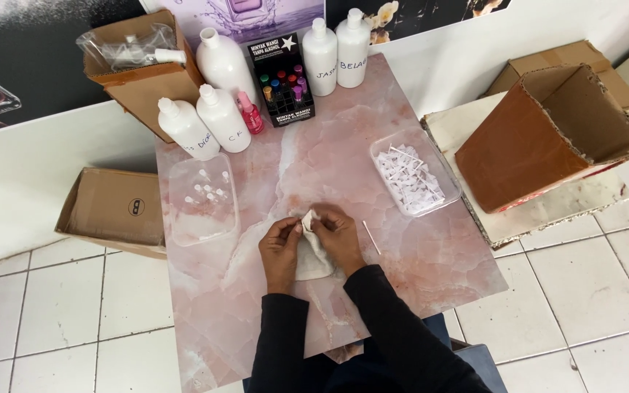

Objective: Assembling perfume samples by wrapping small sticks in paper squares.

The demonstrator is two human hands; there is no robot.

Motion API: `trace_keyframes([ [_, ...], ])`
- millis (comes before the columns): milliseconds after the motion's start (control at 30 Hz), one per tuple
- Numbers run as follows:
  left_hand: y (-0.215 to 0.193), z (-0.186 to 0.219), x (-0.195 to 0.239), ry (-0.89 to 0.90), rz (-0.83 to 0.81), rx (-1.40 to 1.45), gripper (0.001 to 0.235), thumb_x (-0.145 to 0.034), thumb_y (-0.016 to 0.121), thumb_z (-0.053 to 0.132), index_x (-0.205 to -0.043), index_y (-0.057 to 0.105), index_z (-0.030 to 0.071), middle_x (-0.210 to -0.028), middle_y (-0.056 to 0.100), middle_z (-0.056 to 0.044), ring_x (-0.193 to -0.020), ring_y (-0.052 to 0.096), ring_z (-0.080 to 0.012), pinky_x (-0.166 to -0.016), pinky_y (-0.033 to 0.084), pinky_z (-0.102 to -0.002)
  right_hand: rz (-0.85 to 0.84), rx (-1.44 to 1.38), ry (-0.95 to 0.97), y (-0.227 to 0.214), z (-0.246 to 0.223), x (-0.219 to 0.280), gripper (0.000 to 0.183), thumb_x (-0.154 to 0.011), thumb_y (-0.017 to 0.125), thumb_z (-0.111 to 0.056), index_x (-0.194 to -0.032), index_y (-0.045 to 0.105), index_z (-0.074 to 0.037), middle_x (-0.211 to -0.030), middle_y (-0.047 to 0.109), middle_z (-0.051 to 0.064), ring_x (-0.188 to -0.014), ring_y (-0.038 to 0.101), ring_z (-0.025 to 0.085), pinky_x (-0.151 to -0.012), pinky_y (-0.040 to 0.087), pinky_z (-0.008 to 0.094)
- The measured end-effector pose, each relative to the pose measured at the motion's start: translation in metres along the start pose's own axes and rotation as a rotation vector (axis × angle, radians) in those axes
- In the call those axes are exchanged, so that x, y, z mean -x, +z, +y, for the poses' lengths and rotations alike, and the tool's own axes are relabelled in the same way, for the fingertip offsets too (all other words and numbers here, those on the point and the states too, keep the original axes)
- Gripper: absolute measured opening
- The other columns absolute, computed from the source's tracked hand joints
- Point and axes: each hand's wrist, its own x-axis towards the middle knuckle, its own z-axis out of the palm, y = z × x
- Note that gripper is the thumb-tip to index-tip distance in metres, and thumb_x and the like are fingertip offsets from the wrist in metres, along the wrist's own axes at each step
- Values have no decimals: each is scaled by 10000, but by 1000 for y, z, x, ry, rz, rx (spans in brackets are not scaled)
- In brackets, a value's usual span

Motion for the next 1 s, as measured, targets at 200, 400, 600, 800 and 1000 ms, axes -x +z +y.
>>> trace_keyframes([
  [200,1,-6,-1,28,30,-27,133,-950,694,-6,-1080,710,-29,-1000,751,-172,-915,701,-189,-849,590,-342,26,66,142,-15,21,-7,290,-1041,581,-315,-957,753,-97,-832,693,28,-746,608,103,-587,501,256],
  [400,-1,-4,0,41,58,57,132,-991,630,-11,-1116,665,-28,-1037,718,-149,-946,671,-171,-874,603,-331,4,54,109,-4,-30,16,97,-910,769,-147,-958,800,-69,-787,731,54,-727,630,111,-636,524,253],
  [600,-1,0,2,12,14,43,179,-1030,568,19,-1157,690,-14,-1052,703,-129,-948,649,-159,-852,613,-328,11,-291,234,-28,9,-9,202,-1032,616,-155,-1128,741,-30,-970,742,96,-847,691,175,-805,570,299],
  [800,3,14,4,56,-56,-83,204,-1026,568,26,-1151,727,-1,-1042,648,-91,-960,650,-135,-806,635,-329,-277,-363,299,-34,-7,-4,342,-932,587,69,-1255,698,46,-1148,744,162,-1011,722,223,-910,592,363],
  [1000,-7,-12,-4,98,-154,-114,342,-991,582,-33,-1304,699,40,-1144,585,-101,-1069,584,-158,-912,577,-352,-260,-198,188,-24,-27,-1,318,-871,710,61,-1185,747,24,-997,764,99,-866,709,140,-798,603,268],
])
